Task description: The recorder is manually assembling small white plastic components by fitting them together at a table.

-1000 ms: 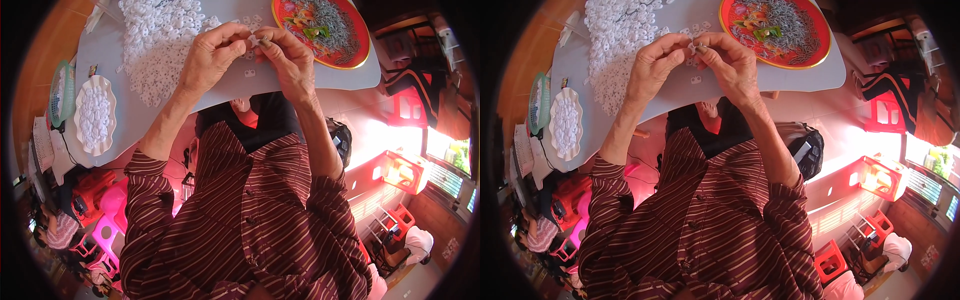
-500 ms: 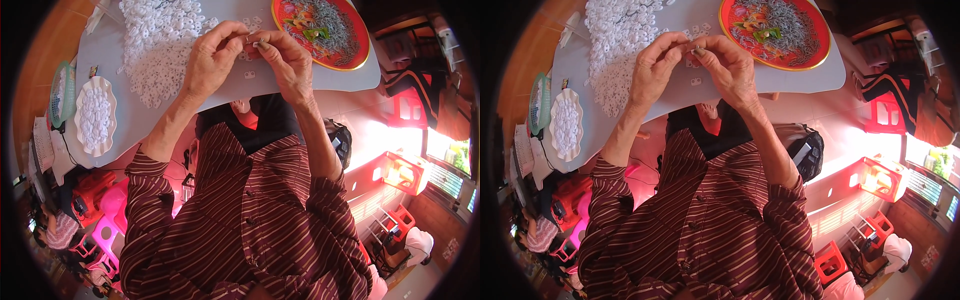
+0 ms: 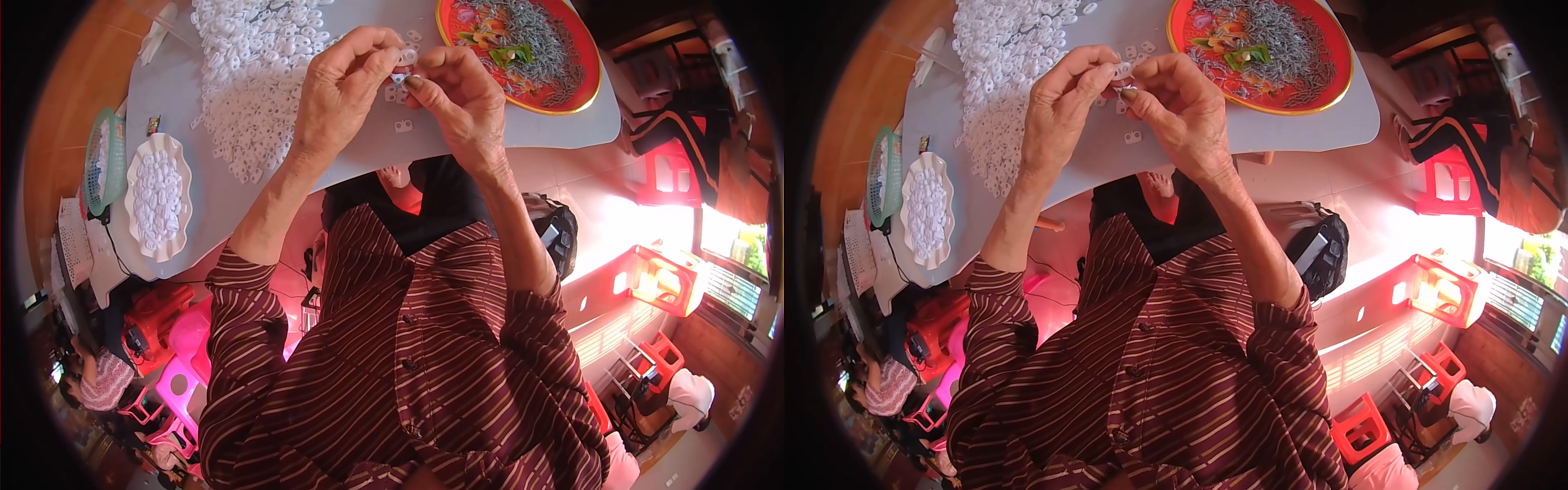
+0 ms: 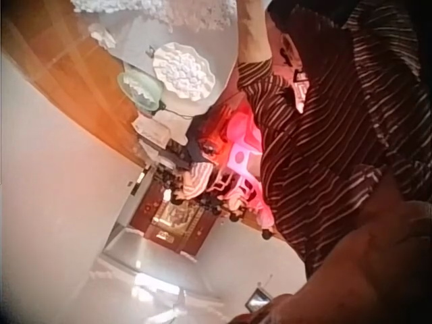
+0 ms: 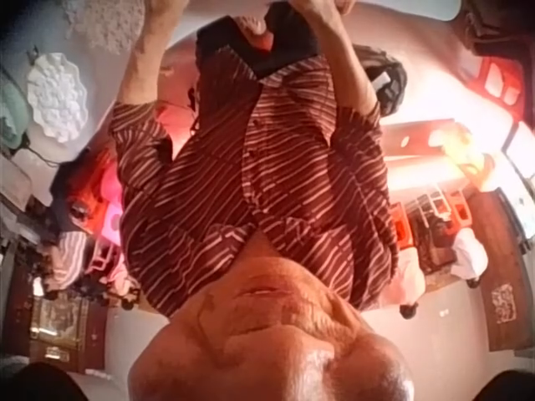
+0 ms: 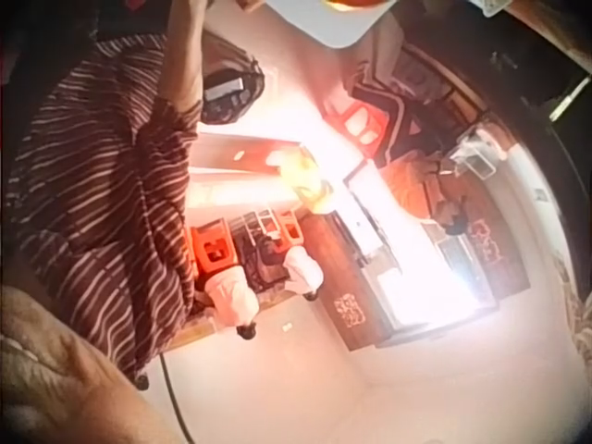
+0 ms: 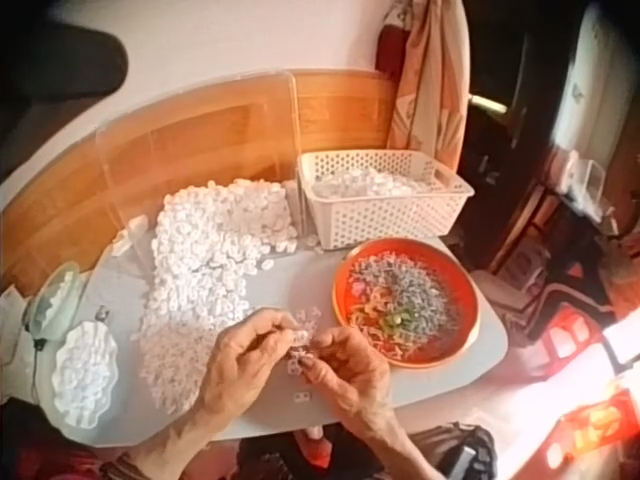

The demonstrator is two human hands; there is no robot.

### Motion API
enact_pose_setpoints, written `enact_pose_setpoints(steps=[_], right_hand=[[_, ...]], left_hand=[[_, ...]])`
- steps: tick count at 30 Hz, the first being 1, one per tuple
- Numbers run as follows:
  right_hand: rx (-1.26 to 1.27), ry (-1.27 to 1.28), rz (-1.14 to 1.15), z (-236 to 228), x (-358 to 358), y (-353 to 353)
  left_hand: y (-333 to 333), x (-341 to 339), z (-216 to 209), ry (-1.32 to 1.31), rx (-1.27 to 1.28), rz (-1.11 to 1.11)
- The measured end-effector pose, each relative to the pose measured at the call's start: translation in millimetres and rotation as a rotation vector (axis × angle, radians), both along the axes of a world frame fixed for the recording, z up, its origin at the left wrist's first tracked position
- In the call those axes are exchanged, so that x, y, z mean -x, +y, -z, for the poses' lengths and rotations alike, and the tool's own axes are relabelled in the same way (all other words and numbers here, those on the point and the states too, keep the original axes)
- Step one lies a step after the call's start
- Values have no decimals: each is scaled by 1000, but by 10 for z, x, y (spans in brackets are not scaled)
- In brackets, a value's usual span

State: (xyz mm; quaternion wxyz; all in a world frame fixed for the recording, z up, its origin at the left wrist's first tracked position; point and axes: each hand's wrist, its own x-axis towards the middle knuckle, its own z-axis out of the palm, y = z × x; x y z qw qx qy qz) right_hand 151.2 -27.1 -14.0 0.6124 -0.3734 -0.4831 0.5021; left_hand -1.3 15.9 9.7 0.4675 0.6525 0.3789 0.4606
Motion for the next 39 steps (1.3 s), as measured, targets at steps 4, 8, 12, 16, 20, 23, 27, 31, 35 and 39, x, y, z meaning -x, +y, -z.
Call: enact_pose_setpoints(steps=[4,8,12,16,20,23,27,31,35,39], right_hand=[[25,55,10,-36,25,-4],[18,29,18,-13,26,0],[33,3,25,-31,30,-15],[45,-26,-3,-40,11,-14],[41,-46,4,-55,2,-17],[32,-34,19,-58,12,-28],[46,-53,29,-36,12,-29],[5,19,32,-16,32,-14],[-15,31,41,-22,31,-6],[8,42,13,-18,22,-14]], left_hand=[[-44,-9,-30,36,-34,-8],[-41,-21,-13,-12,-59,4],[-63,-22,-19,35,-60,-11],[-45,-10,-30,134,-150,-15],[-48,-26,-45,141,-195,-16],[-56,-19,-43,167,-233,-12],[-65,0,-55,186,-183,9],[-75,3,-21,176,-183,-14],[-103,-4,-5,162,-138,-28],[-73,9,74,218,-195,-4]])
